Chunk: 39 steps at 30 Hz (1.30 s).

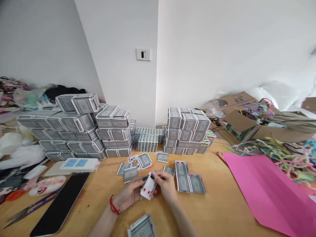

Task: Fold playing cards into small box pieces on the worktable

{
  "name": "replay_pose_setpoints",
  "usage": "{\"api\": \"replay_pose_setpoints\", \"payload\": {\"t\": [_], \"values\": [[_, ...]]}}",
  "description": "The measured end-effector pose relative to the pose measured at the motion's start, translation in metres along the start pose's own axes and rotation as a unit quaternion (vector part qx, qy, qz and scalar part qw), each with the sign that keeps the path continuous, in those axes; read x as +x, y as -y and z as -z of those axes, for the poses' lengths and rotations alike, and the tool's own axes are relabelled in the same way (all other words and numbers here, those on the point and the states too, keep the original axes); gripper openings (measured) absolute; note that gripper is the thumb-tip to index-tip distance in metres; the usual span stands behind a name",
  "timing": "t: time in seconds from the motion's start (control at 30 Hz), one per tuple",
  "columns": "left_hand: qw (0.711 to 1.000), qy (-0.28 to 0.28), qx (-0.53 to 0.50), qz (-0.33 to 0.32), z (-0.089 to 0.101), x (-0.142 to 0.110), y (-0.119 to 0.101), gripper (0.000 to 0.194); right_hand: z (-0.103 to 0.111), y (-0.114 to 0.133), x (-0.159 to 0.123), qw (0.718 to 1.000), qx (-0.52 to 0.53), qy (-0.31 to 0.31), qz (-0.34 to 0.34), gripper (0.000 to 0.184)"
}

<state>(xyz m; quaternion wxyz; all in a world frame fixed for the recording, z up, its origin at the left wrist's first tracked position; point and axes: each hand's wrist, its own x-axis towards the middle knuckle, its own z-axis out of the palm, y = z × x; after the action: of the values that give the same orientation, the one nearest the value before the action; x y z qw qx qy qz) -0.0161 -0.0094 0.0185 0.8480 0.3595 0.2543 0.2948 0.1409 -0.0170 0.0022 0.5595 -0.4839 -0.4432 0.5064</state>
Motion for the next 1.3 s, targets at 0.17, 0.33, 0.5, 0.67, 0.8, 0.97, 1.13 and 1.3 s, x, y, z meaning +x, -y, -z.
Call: {"api": "replay_pose_setpoints", "payload": {"t": [0.17, 0.33, 0.5, 0.67, 0.8, 0.97, 1.13, 1.3], "values": [[1.0, 0.002, 0.02, 0.002, -0.001, -0.002, -0.003, 0.029, 0.002, -0.005, 0.001, 0.998, 0.064, -0.012, -0.027, 0.024], [1.0, -0.001, 0.016, -0.003, -0.001, -0.002, -0.002, 0.03, 0.006, -0.008, 0.007, 0.979, 0.184, -0.082, -0.017, 0.023], [0.99, -0.089, 0.009, -0.11, 0.007, 0.007, 0.002, 0.027, 0.011, -0.011, 0.012, 0.964, 0.211, -0.154, -0.041, 0.03], [0.899, -0.238, 0.211, -0.3, 0.009, 0.007, -0.001, 0.013, 0.008, -0.021, 0.01, 0.978, 0.116, -0.17, -0.022, 0.023], [0.799, -0.247, 0.432, -0.337, -0.003, 0.0, 0.0, 0.005, 0.001, -0.019, 0.004, 0.991, 0.059, -0.124, 0.0, 0.024], [0.747, -0.203, 0.546, -0.322, -0.009, 0.001, 0.006, 0.006, -0.007, -0.007, -0.004, 1.0, 0.017, -0.022, -0.002, 0.025], [0.726, -0.199, 0.574, -0.323, -0.006, 0.002, 0.008, 0.008, -0.012, 0.0, -0.007, 0.986, 0.141, 0.075, -0.055, 0.024], [0.721, -0.202, 0.582, -0.319, -0.006, 0.001, 0.007, 0.008, -0.013, 0.003, -0.007, 0.975, 0.178, 0.092, -0.09, 0.017]]}}
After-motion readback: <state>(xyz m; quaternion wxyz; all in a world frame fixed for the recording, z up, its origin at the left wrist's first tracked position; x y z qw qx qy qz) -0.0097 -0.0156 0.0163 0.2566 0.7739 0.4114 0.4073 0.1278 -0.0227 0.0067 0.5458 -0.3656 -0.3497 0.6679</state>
